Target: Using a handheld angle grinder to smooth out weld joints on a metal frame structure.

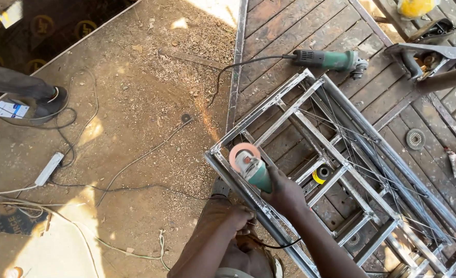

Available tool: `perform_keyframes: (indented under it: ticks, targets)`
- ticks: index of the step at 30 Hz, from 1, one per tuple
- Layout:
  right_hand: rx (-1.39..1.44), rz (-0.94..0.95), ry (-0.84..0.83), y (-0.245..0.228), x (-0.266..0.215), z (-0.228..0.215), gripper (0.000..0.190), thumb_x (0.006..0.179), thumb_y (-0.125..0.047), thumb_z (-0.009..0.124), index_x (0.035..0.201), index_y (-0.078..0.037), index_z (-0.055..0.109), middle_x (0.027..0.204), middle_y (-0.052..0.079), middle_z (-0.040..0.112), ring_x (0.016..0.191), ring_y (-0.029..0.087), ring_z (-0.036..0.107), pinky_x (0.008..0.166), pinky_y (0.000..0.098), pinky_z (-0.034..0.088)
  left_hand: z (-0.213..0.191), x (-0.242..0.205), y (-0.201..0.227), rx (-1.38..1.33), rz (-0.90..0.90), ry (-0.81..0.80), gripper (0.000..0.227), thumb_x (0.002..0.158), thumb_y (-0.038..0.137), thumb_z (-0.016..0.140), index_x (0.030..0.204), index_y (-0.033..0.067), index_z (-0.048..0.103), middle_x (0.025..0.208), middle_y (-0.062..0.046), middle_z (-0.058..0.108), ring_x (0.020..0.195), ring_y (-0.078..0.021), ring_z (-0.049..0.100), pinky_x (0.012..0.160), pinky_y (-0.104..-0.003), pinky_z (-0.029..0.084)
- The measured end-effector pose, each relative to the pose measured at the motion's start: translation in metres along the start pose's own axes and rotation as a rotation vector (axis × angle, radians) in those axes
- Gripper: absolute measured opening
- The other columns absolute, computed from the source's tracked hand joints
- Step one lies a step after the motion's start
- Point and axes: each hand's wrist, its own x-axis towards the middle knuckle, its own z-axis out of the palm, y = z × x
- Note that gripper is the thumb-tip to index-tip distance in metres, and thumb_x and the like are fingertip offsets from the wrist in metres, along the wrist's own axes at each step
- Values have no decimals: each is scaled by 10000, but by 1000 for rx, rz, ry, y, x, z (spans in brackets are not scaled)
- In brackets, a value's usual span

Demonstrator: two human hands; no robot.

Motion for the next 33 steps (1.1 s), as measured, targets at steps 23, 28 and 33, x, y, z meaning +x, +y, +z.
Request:
perform_keyframes:
  ticks: [23,28,33]
  targets:
    - [547,695,469,92,-33,-18,618,847,-424,720,1285,-82,452,1130,183,690,895,360,704,742,500,593,7,-36,56,871,613,427,344,1004,365,623,1192,77,637,1188,-115,650,1015,-283,648,802,-406,572]
    - [855,844,707,143,-30,0,712,890,-361,765,1350,-22,339,1167,334,632,1162,521,621,993,622,471,25,-54,74,1047,640,293,224,1015,252,552,1131,72,618,1211,-213,553,1206,-432,606,977,-525,519]
    - [827,927,489,115,-40,-27,573,930,-260,679,1316,-87,292,1208,208,624,985,399,677,833,522,589,75,-86,55,1098,525,-88,374,987,348,640,1277,188,467,1269,-54,493,1072,-235,499,877,-404,416]
